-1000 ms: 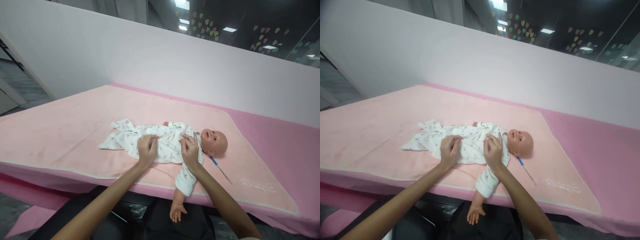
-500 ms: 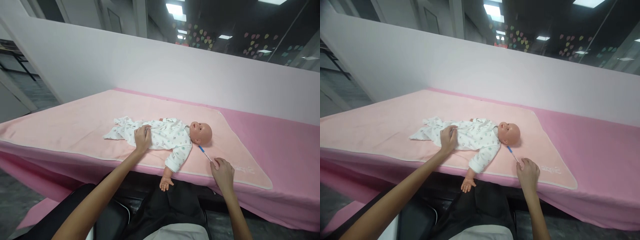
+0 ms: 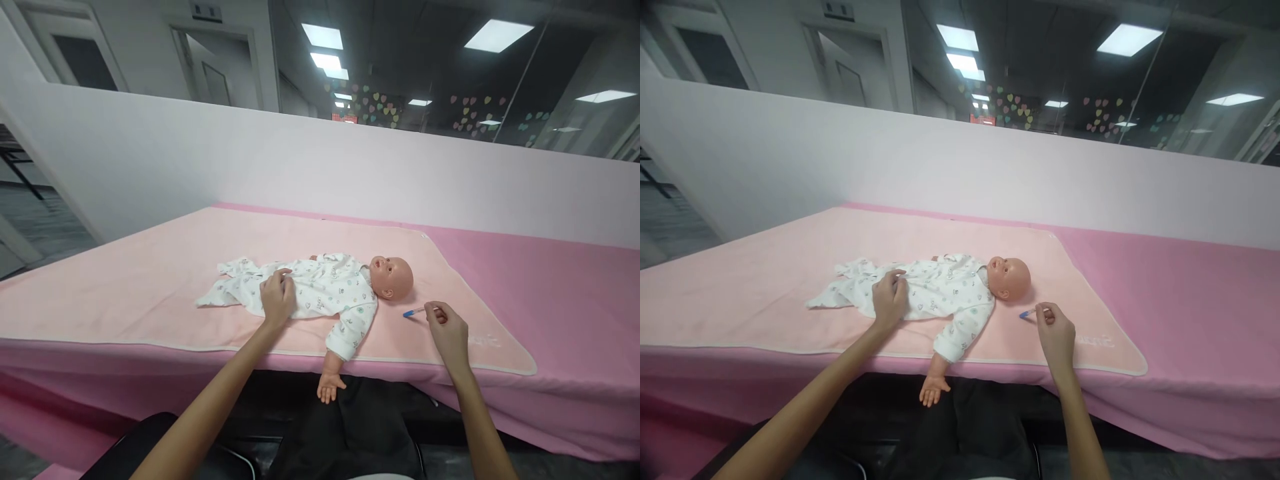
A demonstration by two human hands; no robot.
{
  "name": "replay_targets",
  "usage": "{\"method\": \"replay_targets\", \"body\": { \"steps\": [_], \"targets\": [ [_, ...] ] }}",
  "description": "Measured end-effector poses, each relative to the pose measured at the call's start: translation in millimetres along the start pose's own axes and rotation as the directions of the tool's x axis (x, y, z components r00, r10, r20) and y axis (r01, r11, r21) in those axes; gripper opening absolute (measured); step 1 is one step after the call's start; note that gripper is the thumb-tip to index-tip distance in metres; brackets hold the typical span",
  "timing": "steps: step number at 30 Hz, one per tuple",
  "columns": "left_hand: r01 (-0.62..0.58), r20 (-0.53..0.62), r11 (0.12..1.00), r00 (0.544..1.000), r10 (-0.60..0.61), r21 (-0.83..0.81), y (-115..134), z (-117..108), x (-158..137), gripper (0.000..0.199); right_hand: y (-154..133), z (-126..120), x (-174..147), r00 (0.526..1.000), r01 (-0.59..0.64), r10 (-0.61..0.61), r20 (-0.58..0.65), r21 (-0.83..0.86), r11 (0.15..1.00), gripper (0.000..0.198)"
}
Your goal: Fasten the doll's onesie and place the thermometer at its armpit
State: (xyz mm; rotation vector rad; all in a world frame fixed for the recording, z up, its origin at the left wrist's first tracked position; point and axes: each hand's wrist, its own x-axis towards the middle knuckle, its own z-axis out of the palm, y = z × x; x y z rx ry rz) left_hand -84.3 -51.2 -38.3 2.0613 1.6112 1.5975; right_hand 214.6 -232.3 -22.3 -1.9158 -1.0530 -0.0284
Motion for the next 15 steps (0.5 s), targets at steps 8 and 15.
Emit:
{"method": "replay_targets", "body": {
  "steps": [8,15],
  "targets": [
    [0.024,0.013,1.0,1.0,-0.023,-0.003,0,0,-1,0.023,6,23,22,0.976,-0.012,0.043,0.214,-0.142,0.99,0.041],
    [0.025,0.012,1.0,1.0,-0.025,-0.001,-2,3,-3,0.023,5,21,29,0.956,0.092,-0.046,0.29,-0.15,0.984,0.036]
  ]
}}
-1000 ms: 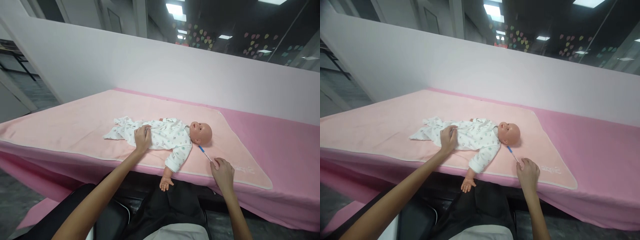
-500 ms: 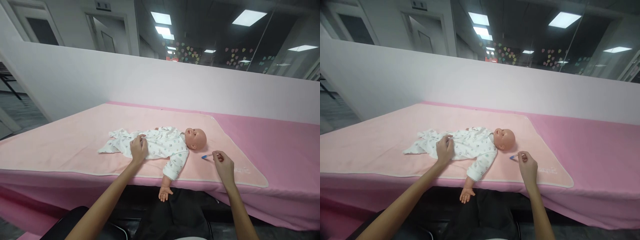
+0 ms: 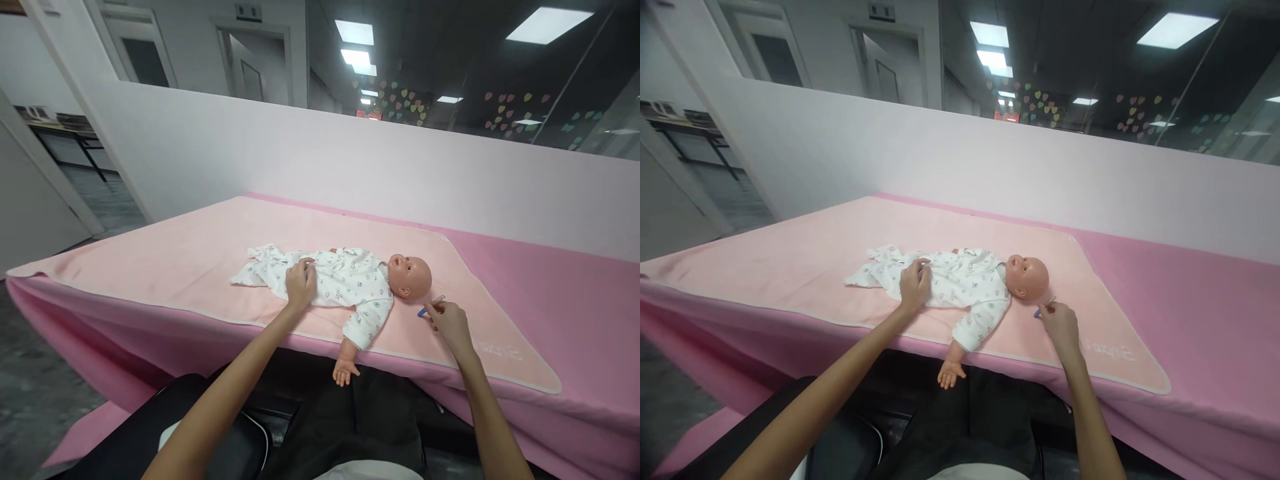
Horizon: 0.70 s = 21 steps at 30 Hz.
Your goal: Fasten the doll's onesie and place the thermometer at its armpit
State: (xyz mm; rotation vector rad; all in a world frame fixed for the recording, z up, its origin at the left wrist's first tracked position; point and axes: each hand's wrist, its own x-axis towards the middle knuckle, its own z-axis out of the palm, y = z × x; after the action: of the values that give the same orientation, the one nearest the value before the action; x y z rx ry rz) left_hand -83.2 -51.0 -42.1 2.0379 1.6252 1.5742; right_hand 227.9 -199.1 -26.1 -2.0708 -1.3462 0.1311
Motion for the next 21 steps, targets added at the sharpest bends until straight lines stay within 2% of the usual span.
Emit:
{"method": "replay_targets", "body": {
  "steps": [4,6,8,9,11,12,13,15,16,17,18,19,20,21],
  "targets": [
    [-0.013,0.001,1.0,1.0,0.013,0.01,-1,0,-1,0.023,-5,10,0,0.999,0.036,-0.036,0.012,-0.06,0.998,0.029],
    [-0.025,0.011,1.0,1.0,0.025,0.017,0,0,-1,0.023,-15,11,-1,0.995,0.1,-0.099,0.019,-0.135,0.986,0.024],
    [-0.032,0.022,0.999,0.999,0.031,0.025,0,0,-1,0.023,-30,2,3,0.98,0.192,-0.181,0.085,-0.148,0.97,0.02],
    [-0.033,0.024,0.999,0.999,0.033,0.029,0,-1,-1,0.023,-39,-8,7,0.967,0.23,-0.216,0.134,-0.096,0.969,0.019],
    [-0.035,0.028,0.999,0.999,0.034,0.037,0,-1,-1,0.023,-60,-34,18,0.934,0.233,-0.269,0.236,0.171,0.957,0.017],
    [-0.036,0.03,0.999,0.999,0.035,0.041,0,0,0,0.023,-72,-48,23,0.94,0.204,-0.282,0.192,0.346,0.916,0.017],
    [-0.037,0.033,0.998,0.999,0.035,0.043,0,0,0,0.023,-83,-60,27,0.95,0.191,-0.29,0.113,0.524,0.83,0.018],
    [-0.04,0.038,0.998,0.999,0.038,0.046,0,0,0,0.023,-106,-74,29,0.965,0.222,-0.244,-0.094,0.788,0.575,0.024],
    [-0.043,0.039,0.998,0.998,0.041,0.046,0,0,0,0.023,-116,-76,28,0.963,0.239,-0.229,-0.142,0.842,0.484,0.028],
    [-0.046,0.039,0.998,0.998,0.044,0.046,0,0,0,0.023,-125,-75,25,0.963,0.191,-0.257,-0.074,0.865,0.463,0.029],
    [-0.048,0.039,0.998,0.998,0.046,0.047,0,0,0,0.023,-133,-72,23,0.949,0.106,-0.309,0.065,0.856,0.506,0.028],
    [-0.048,0.04,0.998,0.998,0.046,0.047,0,0,0,0.023,-139,-70,20,0.912,0.025,-0.352,0.21,0.829,0.558,0.028],
    [-0.046,0.042,0.998,0.998,0.044,0.047,0,0,0,0.023,-143,-69,18,0.881,-0.034,-0.368,0.297,0.816,0.577,0.028],
    [-0.042,0.044,0.998,0.998,0.04,0.048,0,0,0,0.023,-146,-70,16,0.877,-0.058,-0.372,0.305,0.835,0.548,0.029]
  ]
}}
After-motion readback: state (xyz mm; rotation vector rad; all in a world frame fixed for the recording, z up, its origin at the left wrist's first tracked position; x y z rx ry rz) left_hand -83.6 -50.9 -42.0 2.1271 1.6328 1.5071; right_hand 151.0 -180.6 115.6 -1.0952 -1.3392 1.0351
